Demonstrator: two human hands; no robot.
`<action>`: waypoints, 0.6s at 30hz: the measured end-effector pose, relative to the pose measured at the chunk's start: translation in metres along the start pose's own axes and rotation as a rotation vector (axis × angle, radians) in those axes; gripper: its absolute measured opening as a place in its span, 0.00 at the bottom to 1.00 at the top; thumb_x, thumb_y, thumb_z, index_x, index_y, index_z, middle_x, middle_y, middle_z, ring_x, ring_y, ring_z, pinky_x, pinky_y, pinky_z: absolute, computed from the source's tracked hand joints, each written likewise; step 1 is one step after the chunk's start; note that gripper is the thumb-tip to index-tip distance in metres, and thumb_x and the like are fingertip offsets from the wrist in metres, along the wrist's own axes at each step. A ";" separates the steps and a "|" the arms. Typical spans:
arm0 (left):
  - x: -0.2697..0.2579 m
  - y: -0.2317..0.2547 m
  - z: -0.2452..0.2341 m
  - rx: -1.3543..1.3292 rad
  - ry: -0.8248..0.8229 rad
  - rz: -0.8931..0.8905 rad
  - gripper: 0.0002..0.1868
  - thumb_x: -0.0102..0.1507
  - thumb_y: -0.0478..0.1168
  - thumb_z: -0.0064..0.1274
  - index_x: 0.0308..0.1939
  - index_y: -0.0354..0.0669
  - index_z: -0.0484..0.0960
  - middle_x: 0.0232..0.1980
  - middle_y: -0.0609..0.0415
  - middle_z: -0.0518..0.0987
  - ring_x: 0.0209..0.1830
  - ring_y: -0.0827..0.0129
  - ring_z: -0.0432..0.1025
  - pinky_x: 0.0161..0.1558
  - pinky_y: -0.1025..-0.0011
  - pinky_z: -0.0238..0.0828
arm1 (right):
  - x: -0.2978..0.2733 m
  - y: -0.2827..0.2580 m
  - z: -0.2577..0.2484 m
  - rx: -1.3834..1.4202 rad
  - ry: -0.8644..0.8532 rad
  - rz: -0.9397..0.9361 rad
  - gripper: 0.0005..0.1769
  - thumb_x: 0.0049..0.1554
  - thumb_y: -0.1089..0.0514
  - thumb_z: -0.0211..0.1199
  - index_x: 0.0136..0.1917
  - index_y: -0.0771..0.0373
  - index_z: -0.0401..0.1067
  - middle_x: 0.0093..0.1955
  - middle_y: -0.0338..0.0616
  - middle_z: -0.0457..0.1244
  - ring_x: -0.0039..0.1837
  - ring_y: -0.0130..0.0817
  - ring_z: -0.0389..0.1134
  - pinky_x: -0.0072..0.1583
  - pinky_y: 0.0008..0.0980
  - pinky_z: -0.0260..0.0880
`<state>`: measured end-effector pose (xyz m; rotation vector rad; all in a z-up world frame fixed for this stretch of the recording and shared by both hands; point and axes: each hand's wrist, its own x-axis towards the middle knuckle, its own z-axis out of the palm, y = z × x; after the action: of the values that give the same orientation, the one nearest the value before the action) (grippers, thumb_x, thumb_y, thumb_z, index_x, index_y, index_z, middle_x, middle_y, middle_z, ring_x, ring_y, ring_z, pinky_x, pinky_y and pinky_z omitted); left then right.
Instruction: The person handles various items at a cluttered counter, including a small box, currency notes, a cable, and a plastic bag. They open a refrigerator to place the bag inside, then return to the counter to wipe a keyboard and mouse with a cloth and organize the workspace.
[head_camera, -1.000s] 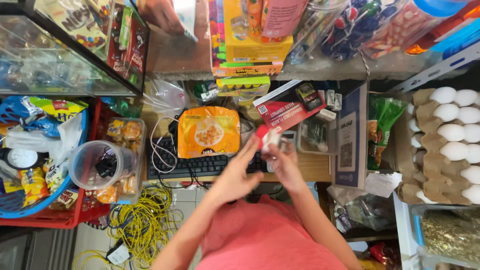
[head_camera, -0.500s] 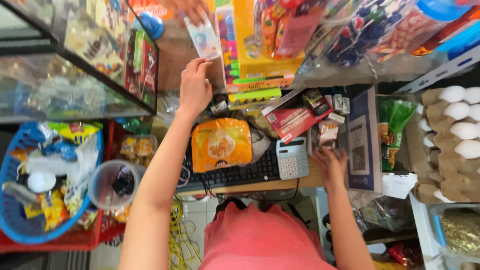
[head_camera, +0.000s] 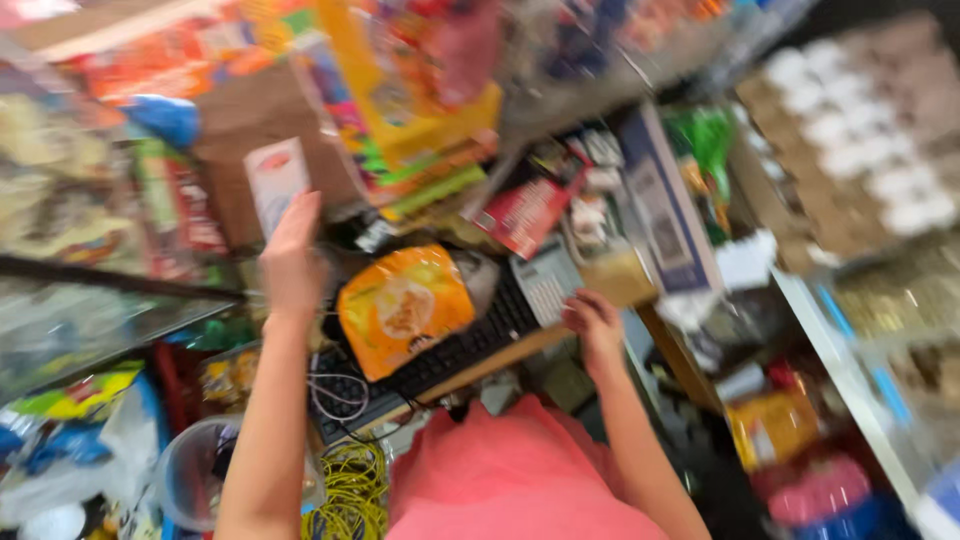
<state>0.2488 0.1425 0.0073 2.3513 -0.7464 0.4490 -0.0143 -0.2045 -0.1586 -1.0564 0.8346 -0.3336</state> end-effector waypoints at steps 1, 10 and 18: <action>-0.010 0.014 -0.011 -0.195 0.104 -0.090 0.31 0.58 0.19 0.44 0.66 0.34 0.78 0.64 0.36 0.79 0.66 0.51 0.76 0.67 0.62 0.72 | -0.015 -0.004 0.012 -0.044 -0.051 -0.064 0.19 0.58 0.63 0.65 0.62 0.67 0.73 0.52 0.49 0.70 0.48 0.37 0.71 0.53 0.36 0.74; -0.080 0.157 0.050 -0.770 -0.567 -0.228 0.09 0.58 0.30 0.60 0.42 0.40 0.89 0.35 0.51 0.87 0.33 0.76 0.79 0.38 0.74 0.77 | -0.093 -0.008 0.050 -0.146 -0.655 0.073 0.21 0.56 0.61 0.72 0.62 0.65 0.75 0.54 0.39 0.71 0.53 0.26 0.71 0.57 0.27 0.71; -0.070 0.142 0.060 -0.738 -0.624 -0.530 0.15 0.61 0.31 0.64 0.53 0.40 0.89 0.29 0.52 0.79 0.30 0.75 0.65 0.32 0.72 0.61 | -0.054 -0.055 -0.011 -0.099 -0.414 -0.082 0.13 0.58 0.61 0.66 0.56 0.66 0.77 0.46 0.43 0.71 0.39 0.27 0.68 0.38 0.29 0.68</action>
<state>0.1148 0.0395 -0.0059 1.8365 -0.4017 -0.7067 -0.0502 -0.2050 -0.0900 -1.2026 0.4412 -0.1342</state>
